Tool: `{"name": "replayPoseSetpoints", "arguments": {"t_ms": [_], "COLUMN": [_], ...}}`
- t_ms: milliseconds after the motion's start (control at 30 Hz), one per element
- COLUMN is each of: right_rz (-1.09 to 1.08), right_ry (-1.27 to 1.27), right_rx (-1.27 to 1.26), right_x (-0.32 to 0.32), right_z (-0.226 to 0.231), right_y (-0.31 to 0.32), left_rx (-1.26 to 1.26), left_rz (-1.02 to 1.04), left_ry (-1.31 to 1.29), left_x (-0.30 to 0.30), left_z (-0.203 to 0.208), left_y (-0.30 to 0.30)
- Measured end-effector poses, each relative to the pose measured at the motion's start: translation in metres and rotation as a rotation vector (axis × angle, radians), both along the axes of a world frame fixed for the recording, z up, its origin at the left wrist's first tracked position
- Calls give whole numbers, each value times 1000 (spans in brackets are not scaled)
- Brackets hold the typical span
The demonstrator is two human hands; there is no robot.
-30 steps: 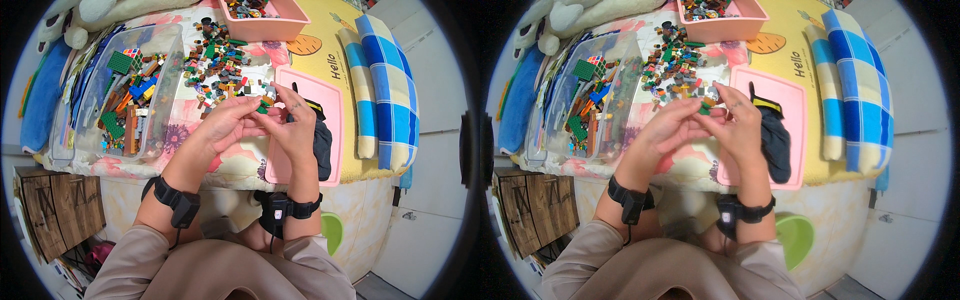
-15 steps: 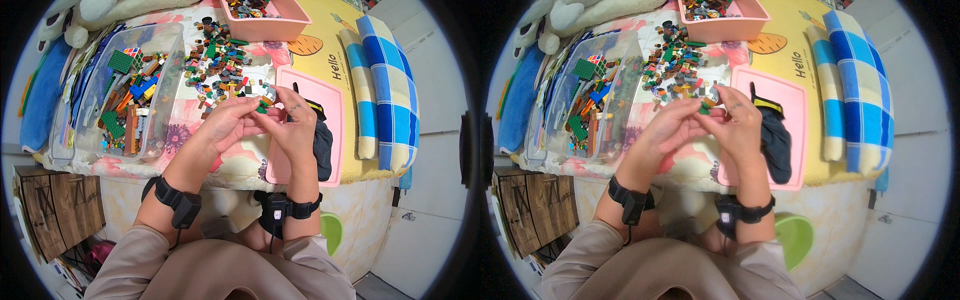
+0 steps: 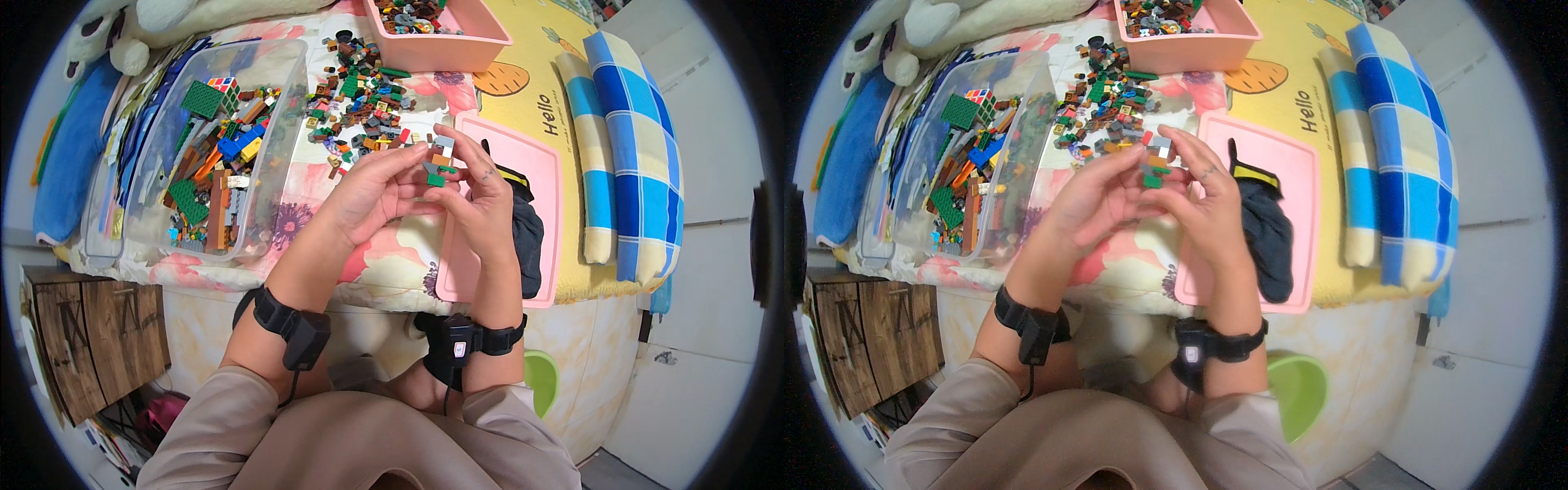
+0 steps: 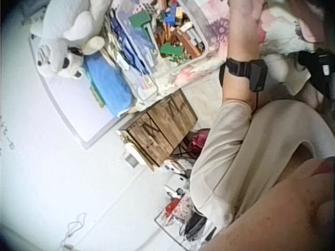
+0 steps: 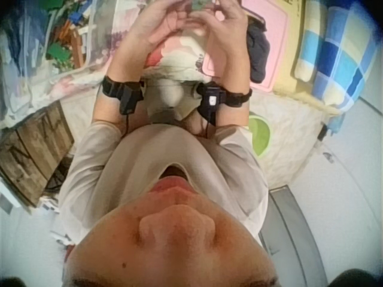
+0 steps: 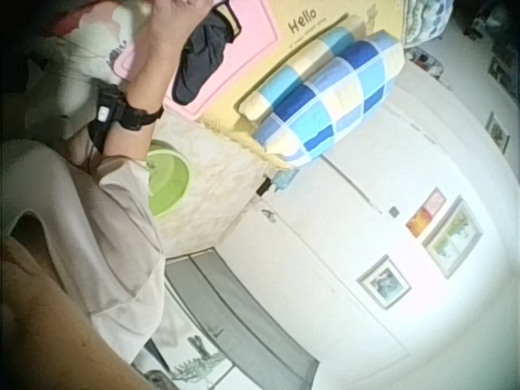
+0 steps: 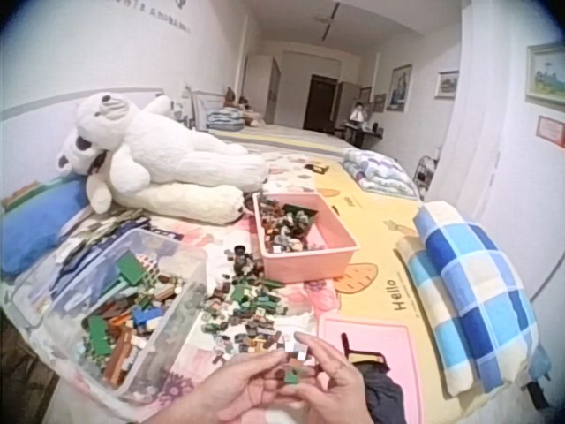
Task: The person wipes several Lego pieces with a yellow cloth, then assembles them into small structures. They handle individual bricks and small subassemblies, connecting them by hand on a pink tray.
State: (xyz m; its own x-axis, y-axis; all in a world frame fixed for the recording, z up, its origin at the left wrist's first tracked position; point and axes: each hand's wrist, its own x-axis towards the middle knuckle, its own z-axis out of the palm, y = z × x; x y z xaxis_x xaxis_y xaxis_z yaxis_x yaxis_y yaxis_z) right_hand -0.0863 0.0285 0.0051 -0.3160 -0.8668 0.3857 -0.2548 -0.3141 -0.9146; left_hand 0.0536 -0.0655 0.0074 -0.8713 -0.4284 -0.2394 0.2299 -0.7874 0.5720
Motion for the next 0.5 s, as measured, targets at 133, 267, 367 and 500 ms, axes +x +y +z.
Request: {"name": "replayPoseSetpoints", "arguments": {"t_ms": [133,267,367,500], "right_rz": [111,69,-24,-174], "right_ry": [-150,75,66,-63], "right_rx": [56,137,131,473], "right_x": [0,-1,1,3], "right_z": [-2,-2,-6,-15], "right_y": [0,-2,-7,-6], "left_rx": [-118,-222,-240,-98], "left_rz": [7,2,186,412], "left_ry": [-7,-127,-140,-41], "left_x": [4,11,16,27], "left_z": [1,5,5,2], "left_y": [-7,-15,-26,-45]}}
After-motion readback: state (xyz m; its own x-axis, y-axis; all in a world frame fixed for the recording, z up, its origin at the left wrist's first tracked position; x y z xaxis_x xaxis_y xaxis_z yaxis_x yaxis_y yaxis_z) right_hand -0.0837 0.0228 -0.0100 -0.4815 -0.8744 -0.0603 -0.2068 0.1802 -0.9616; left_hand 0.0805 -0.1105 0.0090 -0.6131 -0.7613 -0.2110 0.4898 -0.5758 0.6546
